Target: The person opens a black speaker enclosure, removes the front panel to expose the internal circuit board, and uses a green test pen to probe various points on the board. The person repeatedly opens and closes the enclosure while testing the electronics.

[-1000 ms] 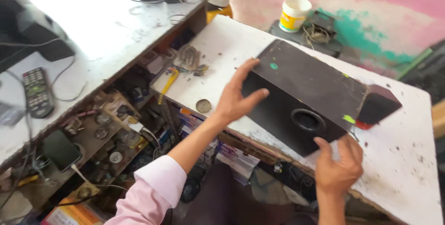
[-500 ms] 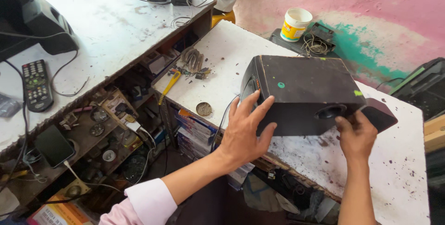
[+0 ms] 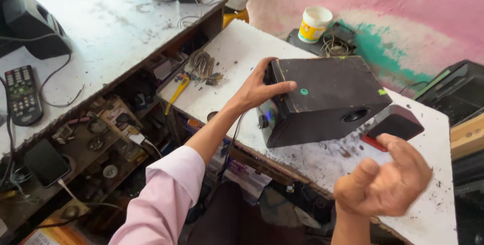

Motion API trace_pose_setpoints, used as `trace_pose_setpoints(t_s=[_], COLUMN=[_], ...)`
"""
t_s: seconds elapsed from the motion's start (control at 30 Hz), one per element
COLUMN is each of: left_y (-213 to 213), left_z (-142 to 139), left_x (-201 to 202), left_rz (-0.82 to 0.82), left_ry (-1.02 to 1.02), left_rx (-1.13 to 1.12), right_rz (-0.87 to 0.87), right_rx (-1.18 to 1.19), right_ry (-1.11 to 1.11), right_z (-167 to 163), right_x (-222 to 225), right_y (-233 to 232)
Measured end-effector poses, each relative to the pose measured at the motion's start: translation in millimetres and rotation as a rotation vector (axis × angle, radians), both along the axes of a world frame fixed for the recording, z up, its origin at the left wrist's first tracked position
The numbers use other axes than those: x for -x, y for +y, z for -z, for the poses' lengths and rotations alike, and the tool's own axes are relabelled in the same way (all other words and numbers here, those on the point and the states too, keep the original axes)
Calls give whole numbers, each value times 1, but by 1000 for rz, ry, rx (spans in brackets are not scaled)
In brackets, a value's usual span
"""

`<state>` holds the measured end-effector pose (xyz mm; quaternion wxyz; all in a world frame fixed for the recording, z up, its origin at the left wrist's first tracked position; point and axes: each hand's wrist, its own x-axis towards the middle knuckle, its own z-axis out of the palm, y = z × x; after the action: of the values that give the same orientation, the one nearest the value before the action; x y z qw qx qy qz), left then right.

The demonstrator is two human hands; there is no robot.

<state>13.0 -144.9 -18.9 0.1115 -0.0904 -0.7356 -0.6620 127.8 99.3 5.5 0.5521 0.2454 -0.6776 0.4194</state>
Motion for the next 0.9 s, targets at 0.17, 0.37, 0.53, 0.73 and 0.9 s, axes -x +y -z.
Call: trace_pose_setpoints(t_s=[0.17, 0.37, 0.53, 0.73, 0.9], left_y=[15, 58, 77, 94, 110], left_z=[2, 33, 40, 46, 51], left_x=[-12, -47, -56, -57, -54], left_rz=[-198, -488, -550, -544, -550], left_ry=[44, 109, 40, 35, 82], left_rx=[104, 195, 147, 204, 193], right_rz=[67, 3, 57, -25, -117], right_rx=[-83, -25, 99, 106, 59], right_ry=[-455, -705, -312, -293, -361], right_z=[15, 38, 11, -4, 1], right_x=[13, 16, -6, 21, 4], right_y=[-21, -34, -5, -4, 38])
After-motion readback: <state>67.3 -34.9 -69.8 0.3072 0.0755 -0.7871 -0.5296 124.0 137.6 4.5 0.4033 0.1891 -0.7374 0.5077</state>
